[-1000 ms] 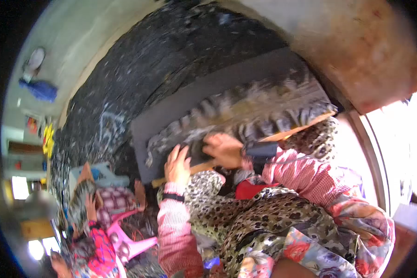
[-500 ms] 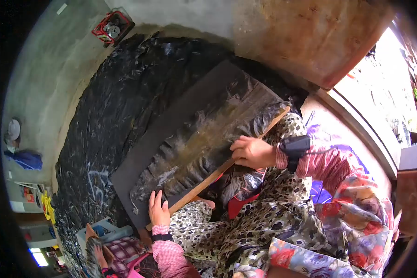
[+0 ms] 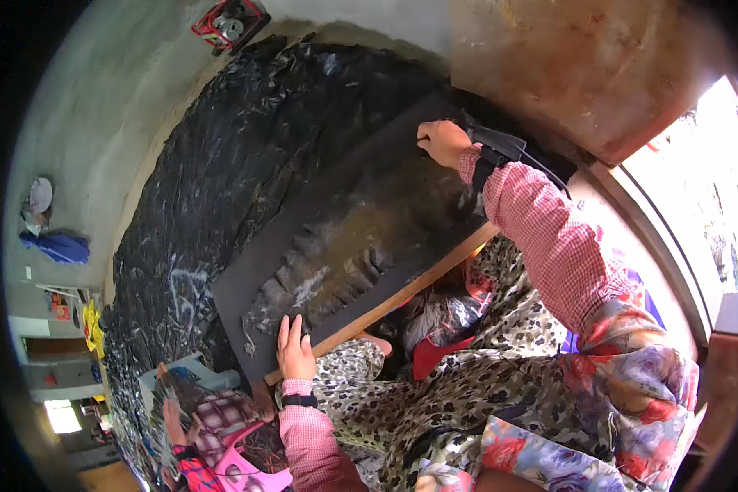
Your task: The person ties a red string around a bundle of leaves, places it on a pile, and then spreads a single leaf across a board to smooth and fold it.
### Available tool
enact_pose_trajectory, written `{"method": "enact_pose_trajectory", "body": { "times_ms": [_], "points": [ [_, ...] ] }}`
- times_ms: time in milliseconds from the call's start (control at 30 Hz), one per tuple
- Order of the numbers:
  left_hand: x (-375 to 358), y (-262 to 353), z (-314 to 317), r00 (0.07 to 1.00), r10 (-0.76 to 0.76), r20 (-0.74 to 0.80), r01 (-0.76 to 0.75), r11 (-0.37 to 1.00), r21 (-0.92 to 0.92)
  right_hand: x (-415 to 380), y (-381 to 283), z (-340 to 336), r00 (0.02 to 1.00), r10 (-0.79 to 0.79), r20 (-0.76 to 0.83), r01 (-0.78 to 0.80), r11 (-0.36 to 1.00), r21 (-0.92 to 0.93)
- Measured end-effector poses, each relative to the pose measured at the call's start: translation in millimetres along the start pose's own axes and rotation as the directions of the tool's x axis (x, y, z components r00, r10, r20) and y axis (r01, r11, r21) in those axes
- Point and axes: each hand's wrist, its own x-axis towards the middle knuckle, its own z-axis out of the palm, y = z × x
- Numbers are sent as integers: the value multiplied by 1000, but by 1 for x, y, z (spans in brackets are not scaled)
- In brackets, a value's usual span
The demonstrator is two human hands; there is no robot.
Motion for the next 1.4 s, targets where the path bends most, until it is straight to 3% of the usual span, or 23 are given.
{"method": "enact_pose_trajectory", "body": {
  "times_ms": [100, 167, 233, 300, 433, 500, 567, 700, 733, 767, 833, 867, 933, 967, 1033, 1067, 1100, 1133, 1167, 1233, 1300, 1367, 1400],
  "points": [
    [-5, 2, 2, 1000, -5, -12, 6, 997, 72, -27, -40, -8, 989, 111, -101, -108, 994, 29],
    [-7, -2, 7, 999, -7, -48, 13, 992, 126, -47, -46, -3, 945, -202, -257, 207, 978, -8],
    [-7, -4, 8, 997, -54, -54, 61, 989, 131, -74, -55, 8, 847, -460, -265, 463, 884, -54],
    [-7, -3, 5, 995, -92, -43, 96, 991, 95, -97, -57, 22, 870, -469, -149, 459, 883, -99],
    [-9, -31, -10, 995, -62, -78, 57, 996, -69, -96, -51, 32, 881, -451, -140, 437, 891, -124],
    [-22, -50, -37, 970, -47, -240, 10, 988, -153, -94, -52, 32, 914, -398, -82, 394, 917, -65],
    [-52, -54, -78, 919, -278, -278, 234, 955, -179, -95, -57, 27, 934, -355, -30, 354, 935, -26],
    [-135, -83, -122, 807, -408, -427, 255, 893, -371, -88, -42, 35, 894, -444, -59, 437, 894, -94],
    [-158, -83, -127, 789, -412, -456, 299, 905, -301, -85, -41, 34, 892, -450, -35, 445, 891, -94],
    [-178, -79, -129, 747, -532, -400, 386, 836, -390, -84, -42, 34, 894, -449, -17, 445, 890, -101],
    [-216, -83, -119, 687, -600, -411, 419, 788, -451, -82, -42, 34, 902, -430, 24, 430, 896, -113],
    [-230, -87, -108, 669, -624, -404, 437, 769, -466, -80, -44, 32, 906, -416, 76, 422, 894, -150],
    [-257, -98, -70, 530, -776, -343, 434, 595, -676, -80, -45, 33, 904, -416, 95, 427, 889, -165],
    [-267, -106, -42, 511, -785, -350, 336, 557, -760, -80, -48, 32, 911, -402, 90, 411, 895, -174],
    [-268, -99, 15, 427, -827, -365, 340, 521, -783, -93, -66, 31, 909, -415, 36, 415, 895, -163],
    [-262, -98, 58, 383, -874, -297, 182, 387, -904, -96, -68, 35, 887, -458, -63, 441, 879, -180],
    [-252, -79, 75, 341, -903, -262, 264, 360, -895, -100, -72, 39, 855, -494, -161, 463, 865, -196],
    [-245, -71, 96, 361, -920, -150, 266, 256, -929, -109, -89, 42, 864, -461, -204, 439, 887, -142],
    [-247, -87, 162, 358, -916, -180, 276, 288, -917, -115, -100, 46, 857, -475, -200, 454, 880, -141],
    [-240, -79, 211, 375, -895, -240, 487, 411, -771, -128, -118, 54, 812, -568, -137, 555, 823, -119],
    [-241, -83, 256, 412, -905, 108, 524, 138, -840, -145, -142, 59, 831, -548, -92, 546, 836, -55],
    [-242, -105, 326, 554, -832, 38, 552, 333, -764, -156, -150, 68, 806, -588, -70, 587, 809, -40],
    [-235, -93, 294, 410, -888, 209, 620, 103, -778, -164, -157, 71, 801, -596, -59, 595, 803, -34]
  ]
}}
